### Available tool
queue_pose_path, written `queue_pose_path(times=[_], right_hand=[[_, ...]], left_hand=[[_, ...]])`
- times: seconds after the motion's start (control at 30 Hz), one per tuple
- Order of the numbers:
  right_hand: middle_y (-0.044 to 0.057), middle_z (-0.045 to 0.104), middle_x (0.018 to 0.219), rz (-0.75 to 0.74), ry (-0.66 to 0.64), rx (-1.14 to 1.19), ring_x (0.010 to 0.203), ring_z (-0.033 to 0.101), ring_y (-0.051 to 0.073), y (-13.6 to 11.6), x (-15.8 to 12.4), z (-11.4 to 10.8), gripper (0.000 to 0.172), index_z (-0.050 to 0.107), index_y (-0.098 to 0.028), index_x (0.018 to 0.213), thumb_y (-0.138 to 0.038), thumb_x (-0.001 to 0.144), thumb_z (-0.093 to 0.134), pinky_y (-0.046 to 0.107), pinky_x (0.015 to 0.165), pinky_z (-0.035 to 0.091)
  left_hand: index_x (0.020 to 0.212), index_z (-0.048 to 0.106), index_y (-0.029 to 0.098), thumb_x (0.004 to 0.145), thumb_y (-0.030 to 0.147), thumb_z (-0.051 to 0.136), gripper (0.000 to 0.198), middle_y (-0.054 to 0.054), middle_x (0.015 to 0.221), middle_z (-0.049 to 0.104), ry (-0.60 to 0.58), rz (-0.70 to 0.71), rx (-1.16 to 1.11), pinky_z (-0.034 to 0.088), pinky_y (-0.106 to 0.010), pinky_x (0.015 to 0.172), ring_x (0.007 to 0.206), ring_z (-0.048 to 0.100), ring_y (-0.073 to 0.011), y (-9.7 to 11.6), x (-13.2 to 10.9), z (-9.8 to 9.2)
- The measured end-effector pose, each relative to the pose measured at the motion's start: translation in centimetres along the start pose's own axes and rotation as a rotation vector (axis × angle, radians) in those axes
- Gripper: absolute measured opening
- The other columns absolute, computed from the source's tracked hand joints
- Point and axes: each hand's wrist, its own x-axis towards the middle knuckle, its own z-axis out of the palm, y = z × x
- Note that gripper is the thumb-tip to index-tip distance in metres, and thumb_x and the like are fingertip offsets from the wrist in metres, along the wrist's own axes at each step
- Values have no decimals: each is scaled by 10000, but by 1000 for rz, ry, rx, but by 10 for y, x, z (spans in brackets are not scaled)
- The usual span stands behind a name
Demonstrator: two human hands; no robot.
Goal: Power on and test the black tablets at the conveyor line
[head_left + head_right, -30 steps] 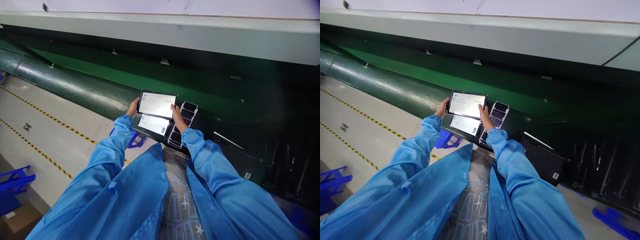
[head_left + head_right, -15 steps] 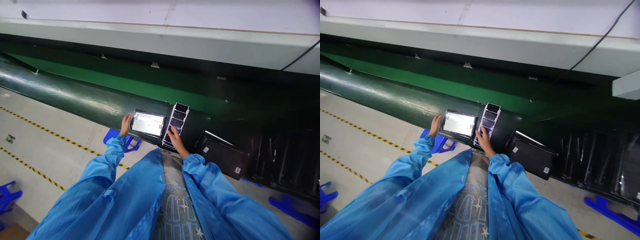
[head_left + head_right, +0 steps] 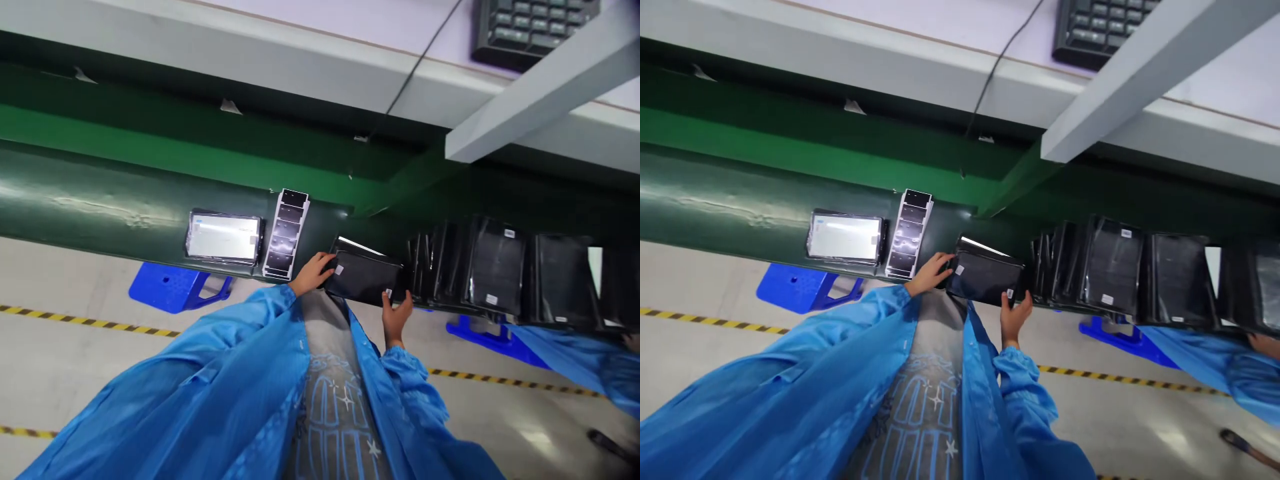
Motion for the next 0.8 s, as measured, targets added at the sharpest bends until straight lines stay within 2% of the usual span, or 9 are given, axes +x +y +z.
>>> queue_pose_path(times=[0.07, 0.17, 0.33, 0.6, 0.7, 0.8], right_hand=[[307, 469, 1444, 88, -58, 42, 1345, 478, 420, 26, 1, -6, 1144, 448, -51, 1435, -883, 660, 571, 624, 1160, 373], [246, 605, 1306, 157, -185, 125, 1157, 621, 351, 50, 0, -11, 1033, 501, -105, 1412, -831, 685, 609, 545, 1016, 521], [221, 621, 1288, 196, -255, 189, 1094, 638, 326, 61, 7, -13, 1004, 541, -117, 1417, -752, 655, 692, 536, 1014, 522], [195, 635, 1239, 200, -316, 241, 1008, 637, 280, 68, 21, -11, 1017, 556, -124, 1385, -784, 625, 700, 512, 1001, 526], [193, 625, 1238, 199, -324, 239, 1012, 631, 274, 69, 21, -11, 1034, 553, -133, 1384, -825, 626, 684, 497, 990, 531], [191, 621, 1238, 196, -336, 243, 1034, 631, 273, 68, 22, -14, 1023, 552, -136, 1384, -848, 657, 656, 483, 995, 532]], left_hand=[[1449, 526, 241, 931, 296, 640, 533, -139, 1348, 493, -4, -8, 75, 460, -471, 1172, 1269, 510, -310, 4, 25, 18], [1385, 586, 224, 928, 250, 624, 460, -150, 1283, 474, 24, -45, 172, 485, -500, 1119, 1199, 514, -328, 1, 49, 28], [1333, 633, 251, 927, 215, 613, 408, -112, 1202, 474, 7, -37, 227, 496, -460, 1092, 1140, 527, -290, -8, 59, 26], [1271, 675, 244, 882, 205, 662, 392, -98, 1138, 495, -34, -18, 160, 490, -428, 1077, 1097, 541, -267, -13, 68, 20], [1247, 687, 255, 867, 239, 683, 380, -91, 1142, 511, -10, -24, 97, 481, -422, 1093, 1114, 546, -270, -10, 65, 18], [1385, 590, 270, 891, 372, 690, 513, -93, 1216, 526, 80, -61, 7, 468, -418, 1126, 1169, 540, -273, -10, 50, 23]])
